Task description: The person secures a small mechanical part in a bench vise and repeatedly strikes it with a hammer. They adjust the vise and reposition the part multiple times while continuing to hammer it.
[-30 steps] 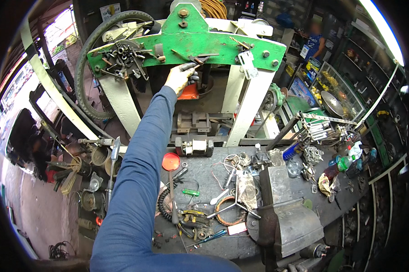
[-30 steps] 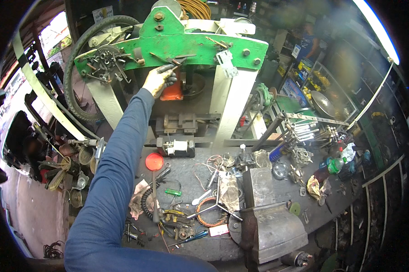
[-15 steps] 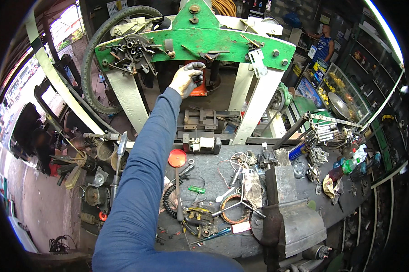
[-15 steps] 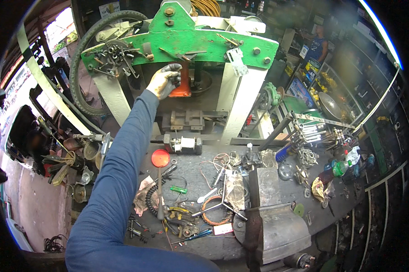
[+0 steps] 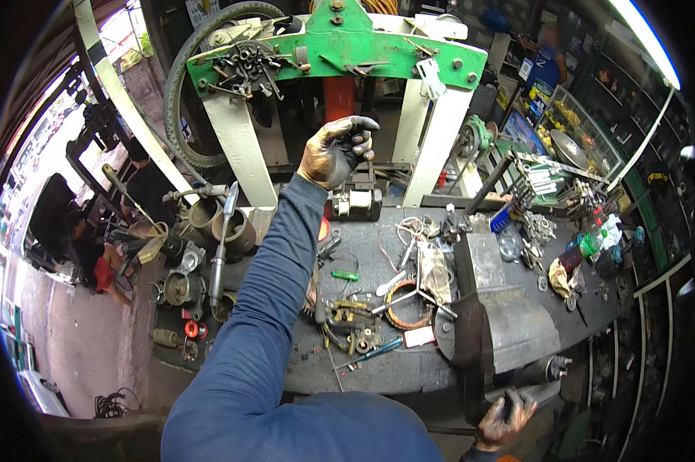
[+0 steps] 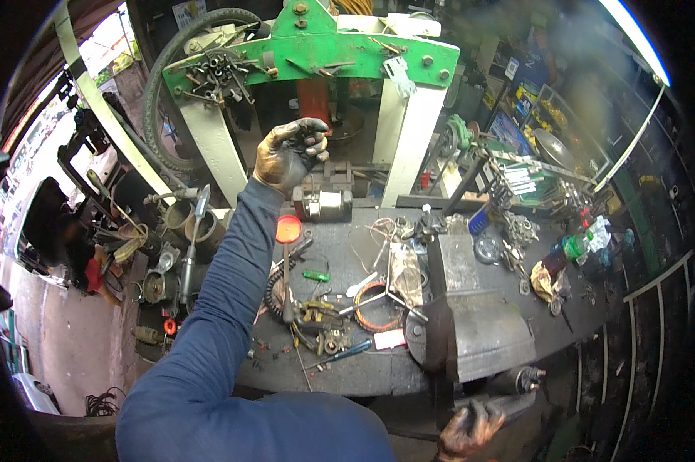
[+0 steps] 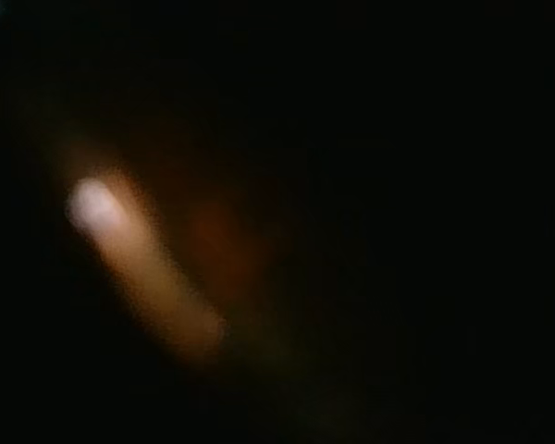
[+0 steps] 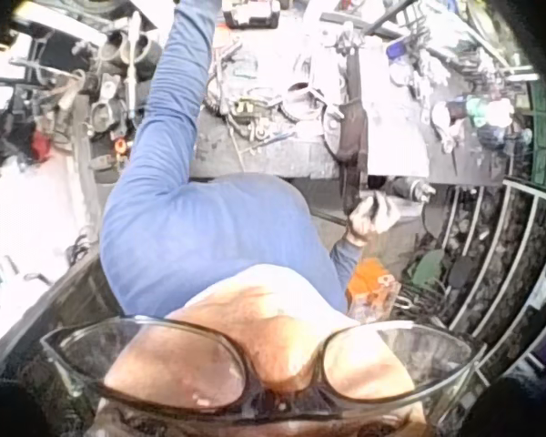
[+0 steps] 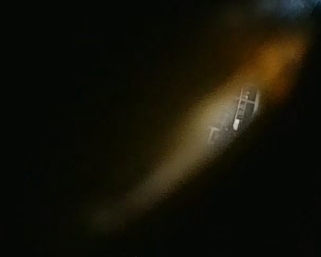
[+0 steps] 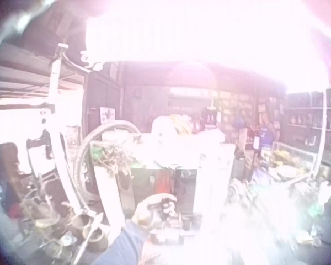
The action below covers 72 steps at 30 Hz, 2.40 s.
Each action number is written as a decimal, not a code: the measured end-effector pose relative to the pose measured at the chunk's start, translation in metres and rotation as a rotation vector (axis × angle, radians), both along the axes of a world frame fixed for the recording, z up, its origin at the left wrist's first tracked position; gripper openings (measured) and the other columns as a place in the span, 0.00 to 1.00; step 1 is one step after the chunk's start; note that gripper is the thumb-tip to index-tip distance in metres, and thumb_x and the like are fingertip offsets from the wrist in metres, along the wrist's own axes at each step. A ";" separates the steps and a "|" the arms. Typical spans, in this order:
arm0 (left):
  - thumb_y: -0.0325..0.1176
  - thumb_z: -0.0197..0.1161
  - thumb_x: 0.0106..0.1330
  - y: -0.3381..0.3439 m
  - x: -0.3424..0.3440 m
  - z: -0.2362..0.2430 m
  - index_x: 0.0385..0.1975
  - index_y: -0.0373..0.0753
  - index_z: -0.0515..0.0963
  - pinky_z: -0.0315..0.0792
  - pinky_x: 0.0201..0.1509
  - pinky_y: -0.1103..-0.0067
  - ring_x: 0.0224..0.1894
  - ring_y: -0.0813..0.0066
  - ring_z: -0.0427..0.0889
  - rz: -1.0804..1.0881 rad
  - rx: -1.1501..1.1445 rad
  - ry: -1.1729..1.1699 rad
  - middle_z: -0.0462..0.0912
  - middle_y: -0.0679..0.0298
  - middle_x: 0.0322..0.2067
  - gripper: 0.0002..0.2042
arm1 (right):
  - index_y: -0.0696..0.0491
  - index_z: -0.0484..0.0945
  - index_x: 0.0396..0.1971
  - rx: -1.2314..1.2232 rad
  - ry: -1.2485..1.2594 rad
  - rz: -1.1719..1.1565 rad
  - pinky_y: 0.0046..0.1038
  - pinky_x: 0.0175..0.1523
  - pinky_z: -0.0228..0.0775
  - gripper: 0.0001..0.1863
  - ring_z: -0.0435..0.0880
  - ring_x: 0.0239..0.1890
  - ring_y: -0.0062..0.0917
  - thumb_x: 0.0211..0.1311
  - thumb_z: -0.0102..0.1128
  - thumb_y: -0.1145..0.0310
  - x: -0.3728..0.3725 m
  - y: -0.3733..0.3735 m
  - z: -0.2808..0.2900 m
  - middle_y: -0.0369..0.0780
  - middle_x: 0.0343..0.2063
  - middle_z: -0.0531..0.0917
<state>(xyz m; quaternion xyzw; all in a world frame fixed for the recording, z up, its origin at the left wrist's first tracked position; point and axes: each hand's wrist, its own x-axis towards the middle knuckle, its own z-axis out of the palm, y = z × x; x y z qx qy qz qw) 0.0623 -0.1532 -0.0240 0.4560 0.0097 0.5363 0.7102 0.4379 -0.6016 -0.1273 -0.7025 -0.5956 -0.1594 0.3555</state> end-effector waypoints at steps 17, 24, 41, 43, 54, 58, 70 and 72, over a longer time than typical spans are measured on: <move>0.48 0.48 0.60 -0.233 0.099 -0.094 0.21 0.40 0.64 0.61 0.36 0.74 0.28 0.72 0.63 0.141 -0.356 0.116 0.63 0.65 0.23 0.17 | 0.52 0.83 0.35 0.027 -0.015 0.066 0.41 0.53 0.66 0.09 0.77 0.43 0.39 0.55 0.65 0.66 -0.006 0.000 0.019 0.41 0.36 0.79; 0.47 0.52 0.65 -0.328 0.131 -0.129 0.24 0.41 0.67 0.59 0.34 0.74 0.27 0.74 0.62 0.185 -0.476 0.182 0.62 0.68 0.23 0.16 | 0.53 0.83 0.37 0.040 0.059 0.338 0.40 0.53 0.66 0.14 0.78 0.43 0.39 0.47 0.69 0.67 0.009 -0.009 0.024 0.41 0.39 0.81; 0.47 0.51 0.59 -0.494 0.214 -0.138 0.20 0.43 0.62 0.60 0.33 0.76 0.26 0.74 0.61 0.477 -0.626 0.377 0.60 0.68 0.22 0.15 | 0.60 0.82 0.37 -0.006 0.333 0.597 0.39 0.48 0.71 0.11 0.78 0.42 0.38 0.59 0.66 0.69 0.186 -0.095 0.012 0.45 0.35 0.79; 0.46 0.51 0.60 -0.501 0.220 -0.141 0.19 0.43 0.61 0.59 0.33 0.76 0.25 0.75 0.61 0.487 -0.636 0.351 0.59 0.68 0.21 0.16 | 0.60 0.82 0.37 -0.008 0.377 0.592 0.38 0.48 0.71 0.11 0.78 0.42 0.38 0.60 0.66 0.69 0.187 -0.096 0.014 0.45 0.35 0.79; 0.47 0.46 0.65 -0.560 0.185 -0.132 0.18 0.45 0.59 0.61 0.33 0.75 0.24 0.77 0.60 0.805 -0.724 0.344 0.58 0.69 0.20 0.17 | 0.59 0.81 0.38 0.011 0.325 1.132 0.40 0.45 0.72 0.15 0.78 0.36 0.40 0.49 0.71 0.71 0.123 -0.069 0.040 0.44 0.32 0.79; 0.47 0.46 0.60 -0.577 0.151 -0.135 0.21 0.44 0.59 0.60 0.35 0.74 0.26 0.75 0.61 0.859 -0.728 0.260 0.58 0.68 0.23 0.15 | 0.58 0.81 0.38 -0.035 0.308 1.275 0.38 0.42 0.72 0.16 0.78 0.34 0.38 0.48 0.71 0.72 0.089 -0.064 0.039 0.43 0.32 0.79; 0.45 0.46 0.64 -0.606 0.039 -0.190 0.19 0.45 0.57 0.58 0.31 0.75 0.23 0.76 0.58 0.969 -0.857 0.142 0.58 0.68 0.20 0.16 | 0.60 0.80 0.38 -0.400 0.213 1.004 0.37 0.44 0.74 0.12 0.80 0.37 0.42 0.53 0.68 0.73 0.006 -0.081 0.014 0.49 0.34 0.81; 0.45 0.46 0.65 -0.612 0.021 -0.198 0.19 0.45 0.57 0.58 0.31 0.75 0.23 0.76 0.59 0.952 -0.873 0.127 0.57 0.69 0.20 0.16 | 0.59 0.80 0.38 -0.444 0.169 1.028 0.38 0.44 0.74 0.13 0.80 0.38 0.42 0.53 0.69 0.74 -0.014 -0.080 0.010 0.48 0.35 0.81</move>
